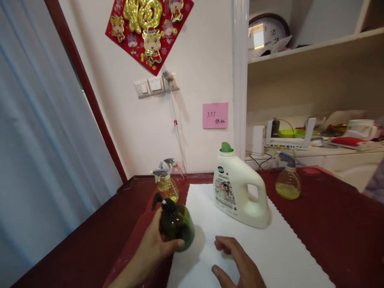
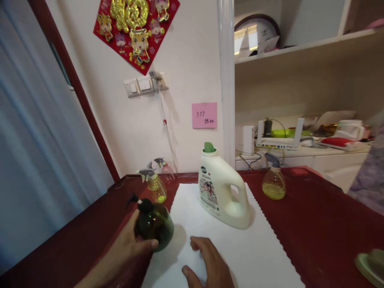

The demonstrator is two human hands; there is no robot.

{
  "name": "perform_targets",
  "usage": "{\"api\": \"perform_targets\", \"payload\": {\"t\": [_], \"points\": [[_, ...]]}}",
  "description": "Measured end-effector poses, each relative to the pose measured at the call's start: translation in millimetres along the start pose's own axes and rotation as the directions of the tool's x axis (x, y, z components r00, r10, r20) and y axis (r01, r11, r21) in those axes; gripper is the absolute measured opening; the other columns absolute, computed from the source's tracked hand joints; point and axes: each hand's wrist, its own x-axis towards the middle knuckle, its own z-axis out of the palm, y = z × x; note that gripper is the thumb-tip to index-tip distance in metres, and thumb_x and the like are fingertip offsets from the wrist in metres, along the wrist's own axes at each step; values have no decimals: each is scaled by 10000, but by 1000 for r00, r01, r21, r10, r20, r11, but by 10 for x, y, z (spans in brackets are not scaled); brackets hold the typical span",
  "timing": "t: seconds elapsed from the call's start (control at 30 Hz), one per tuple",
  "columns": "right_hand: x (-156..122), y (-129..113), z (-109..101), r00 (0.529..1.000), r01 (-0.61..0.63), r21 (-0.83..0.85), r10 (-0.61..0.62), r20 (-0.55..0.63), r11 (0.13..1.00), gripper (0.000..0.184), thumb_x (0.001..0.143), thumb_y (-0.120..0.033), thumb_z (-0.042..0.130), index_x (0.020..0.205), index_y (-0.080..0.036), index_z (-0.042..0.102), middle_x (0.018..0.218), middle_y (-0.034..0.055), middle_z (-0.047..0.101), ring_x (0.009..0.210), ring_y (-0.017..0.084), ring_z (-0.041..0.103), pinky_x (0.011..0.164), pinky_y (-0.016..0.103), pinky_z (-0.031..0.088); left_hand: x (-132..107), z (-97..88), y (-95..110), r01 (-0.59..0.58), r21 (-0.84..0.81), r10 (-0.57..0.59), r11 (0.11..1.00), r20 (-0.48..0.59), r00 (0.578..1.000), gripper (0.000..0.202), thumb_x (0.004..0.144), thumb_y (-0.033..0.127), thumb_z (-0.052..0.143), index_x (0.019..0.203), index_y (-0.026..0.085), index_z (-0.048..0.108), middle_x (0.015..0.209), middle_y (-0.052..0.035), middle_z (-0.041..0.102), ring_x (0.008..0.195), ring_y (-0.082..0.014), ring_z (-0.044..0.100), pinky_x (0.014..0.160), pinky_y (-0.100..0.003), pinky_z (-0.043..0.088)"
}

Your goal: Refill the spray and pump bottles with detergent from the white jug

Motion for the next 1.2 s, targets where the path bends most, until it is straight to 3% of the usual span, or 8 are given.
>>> {"api": "perform_targets", "payload": {"t": [0.17,0.3,0.43,0.63,0.73,0.9,1.0,1.2], "points": [[88,131,-100,995,-75,7,74,65,997,739,872,-409,662,1524,-250,352,1582,132,447,1462,310,421,1206,489,353,119,417,-396,-106,-7,105,994,153,983,967,515,406,975,1352,229,524,1328,-147,666,1263,-399,588,1075,-474,452],[151,171,-153,967,-134,104,108,229,986,893,848,-434,706,1584,-219,247,1655,144,328,1524,296,317,1244,481,281,169,559,-642,-152,18,144,988,234,962,1013,501,429,992,1381,235,529,1338,-159,655,1271,-436,570,1087,-525,452],[207,96,-174,959,-151,196,95,269,969,926,815,-484,721,1582,-207,281,1636,159,363,1509,323,341,1237,505,278,123,571,-695,-125,-17,123,992,341,932,960,605,480,952,1440,296,516,1460,-140,581,1396,-464,459,1158,-559,382],[276,19,-180,953,-148,214,82,290,966,898,765,-461,732,1540,-213,354,1558,182,465,1436,375,439,1181,552,341,92,318,-549,-32,-35,44,999,436,899,1091,603,495,953,1538,382,402,1597,-86,452,1517,-424,294,1242,-600,182],[254,84,-132,967,-138,192,90,239,972,898,749,-480,721,1531,-218,365,1546,182,474,1417,381,457,1162,563,360,171,260,-411,14,-79,23,997,439,898,925,692,508,894,1502,369,470,1647,-64,385,1522,-400,290,1234,-584,227],[229,132,-95,968,-122,157,83,235,980,894,749,-455,704,1531,-211,346,1549,185,461,1425,366,449,1165,545,364,316,382,-269,48,-138,14,989,418,908,682,780,538,805,1399,332,605,1521,-84,561,1402,-398,478,1178,-581,333],[230,131,-82,970,-110,152,73,232,982,889,746,-434,707,1527,-206,348,1542,186,469,1421,367,453,1164,545,368,356,449,-216,-36,-56,53,998,354,934,542,791,560,782,1256,287,721,1473,-97,607,1438,-405,428,1207,-581,273],[250,89,-103,972,-122,126,93,214,984,875,733,-393,718,1518,-210,377,1517,188,499,1402,380,471,1151,581,368,374,480,30,-88,-92,103,992,177,979,519,732,548,832,1143,237,774,1313,-119,708,1329,-390,536,1156,-539,368]]}}
